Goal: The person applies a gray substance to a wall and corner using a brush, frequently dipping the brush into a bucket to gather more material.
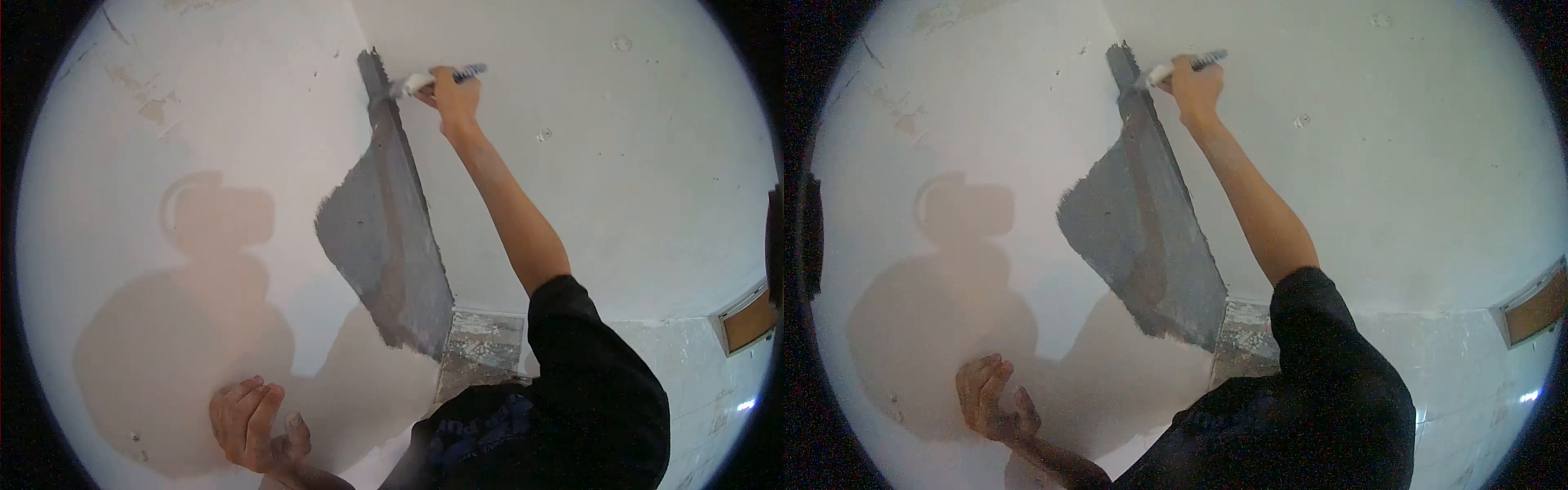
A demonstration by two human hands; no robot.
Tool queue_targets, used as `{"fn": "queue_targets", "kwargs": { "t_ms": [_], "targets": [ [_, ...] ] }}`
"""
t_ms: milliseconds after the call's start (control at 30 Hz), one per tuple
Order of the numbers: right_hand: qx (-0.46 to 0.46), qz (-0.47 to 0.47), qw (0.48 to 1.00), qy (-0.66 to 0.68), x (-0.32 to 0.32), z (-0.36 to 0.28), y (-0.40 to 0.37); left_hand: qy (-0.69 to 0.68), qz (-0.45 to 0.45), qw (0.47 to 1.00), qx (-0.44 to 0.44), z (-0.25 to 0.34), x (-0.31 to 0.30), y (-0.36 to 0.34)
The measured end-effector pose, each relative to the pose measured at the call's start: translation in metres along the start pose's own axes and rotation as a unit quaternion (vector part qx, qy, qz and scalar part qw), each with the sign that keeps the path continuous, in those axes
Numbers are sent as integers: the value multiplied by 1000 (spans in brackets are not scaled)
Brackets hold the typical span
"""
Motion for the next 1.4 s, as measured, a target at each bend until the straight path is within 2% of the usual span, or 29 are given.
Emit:
{"fn": "queue_targets", "kwargs": {
  "t_ms": [133,333,467,633,733,833,933,967,1167,1267,1400],
  "targets": [
    [21,8,997,-70,-27,21,-24,30,30,999,23,3,2,5],
    [97,17,995,0,-5,52,-19,5,-6,1000,20,-1,2,-1],
    [75,14,997,10,9,41,-14,4,0,1000,16,1,2,1],
    [13,30,999,38,-22,20,-27,23,20,999,36,-1,1,0],
    [34,18,999,-5,-30,27,-45,21,27,999,30,0,2,2],
    [90,27,995,31,-19,46,-42,36,29,999,23,0,2,2],
    [98,48,993,37,2,48,-27,30,23,999,22,0,2,2],
    [90,35,995,6,10,44,-20,34,24,999,24,1,2,3],
    [62,35,997,30,37,7,3,36,28,999,22,0,2,2],
    [22,27,998,46,34,-7,11,25,20,999,17,0,2,2],
    [1,36,999,2,2,-6,-4,25,12,1000,14,0,1,1]
  ]
}}
Point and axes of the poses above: each hand's wrist, its own y-axis towards the middle knuckle, its own x-axis out of the palm, z = x × y, the point moved 9 cm from there along y, towards the middle knuckle, and after that the axes turned 11 degrees about -y, right-handed, at the moved point
